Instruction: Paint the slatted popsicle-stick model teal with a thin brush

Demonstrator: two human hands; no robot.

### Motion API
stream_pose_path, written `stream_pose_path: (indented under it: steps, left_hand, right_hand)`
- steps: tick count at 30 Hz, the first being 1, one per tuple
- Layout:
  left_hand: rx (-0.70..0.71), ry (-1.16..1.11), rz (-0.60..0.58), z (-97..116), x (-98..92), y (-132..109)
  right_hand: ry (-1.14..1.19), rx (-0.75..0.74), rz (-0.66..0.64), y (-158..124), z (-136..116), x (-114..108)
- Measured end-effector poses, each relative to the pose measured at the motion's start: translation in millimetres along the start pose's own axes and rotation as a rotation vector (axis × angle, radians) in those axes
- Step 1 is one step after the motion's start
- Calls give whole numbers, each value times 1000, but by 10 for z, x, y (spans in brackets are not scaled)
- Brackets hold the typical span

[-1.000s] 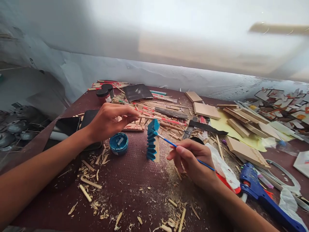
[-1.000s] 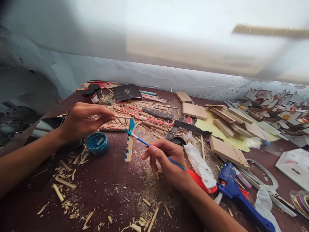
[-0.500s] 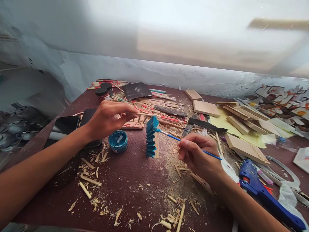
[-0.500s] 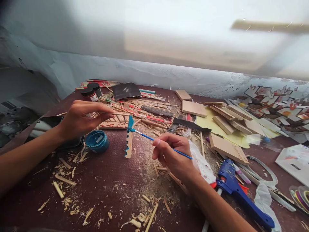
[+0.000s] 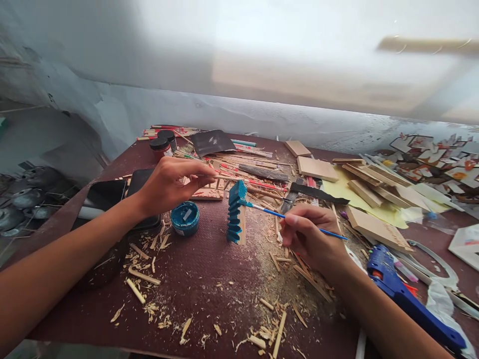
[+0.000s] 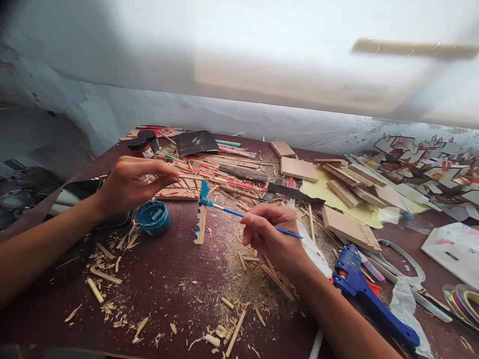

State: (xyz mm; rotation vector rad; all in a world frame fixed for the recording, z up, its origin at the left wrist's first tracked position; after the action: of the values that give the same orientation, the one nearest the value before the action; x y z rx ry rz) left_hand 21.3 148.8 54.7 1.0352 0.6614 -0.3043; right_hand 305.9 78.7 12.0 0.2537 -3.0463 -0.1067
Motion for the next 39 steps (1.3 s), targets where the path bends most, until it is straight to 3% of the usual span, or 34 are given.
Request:
stream_pose_path:
  steps: [8, 14, 22, 28, 36, 39]
  left_hand:
    - [9, -4, -7, 17, 10, 13]
    - [18, -1, -7, 22, 8, 7]
    - [11, 13, 6, 34, 18, 7]
    - [28, 9, 17, 43, 20, 8]
    - [31, 8, 4, 13, 32, 1]
    - [31, 7, 2, -1, 44, -2]
  right_hand:
    - [-7, -92, 30, 7, -50, -51]
    - [-75, -74, -26, -27, -21, -66]
    - [-90, -140, 65, -43, -55, -71]
    - [-173, -132, 1, -84, -44, -93]
    - [-183, -176, 101, -91, -77, -149]
    - [-198, -181, 66, -91, -85, -121]
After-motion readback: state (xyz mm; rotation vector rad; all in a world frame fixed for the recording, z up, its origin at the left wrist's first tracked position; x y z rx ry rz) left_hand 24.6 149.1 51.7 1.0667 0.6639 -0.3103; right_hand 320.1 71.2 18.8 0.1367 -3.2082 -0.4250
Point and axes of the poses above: each hand's wrist, its own y-axis towards the middle knuckle, its own x-axis out of the palm, z = x × y, the point moved 4 cm from there along y, towards the middle knuckle, and after that the axes turned 5 degrees about -z, right-handed, at the moved point
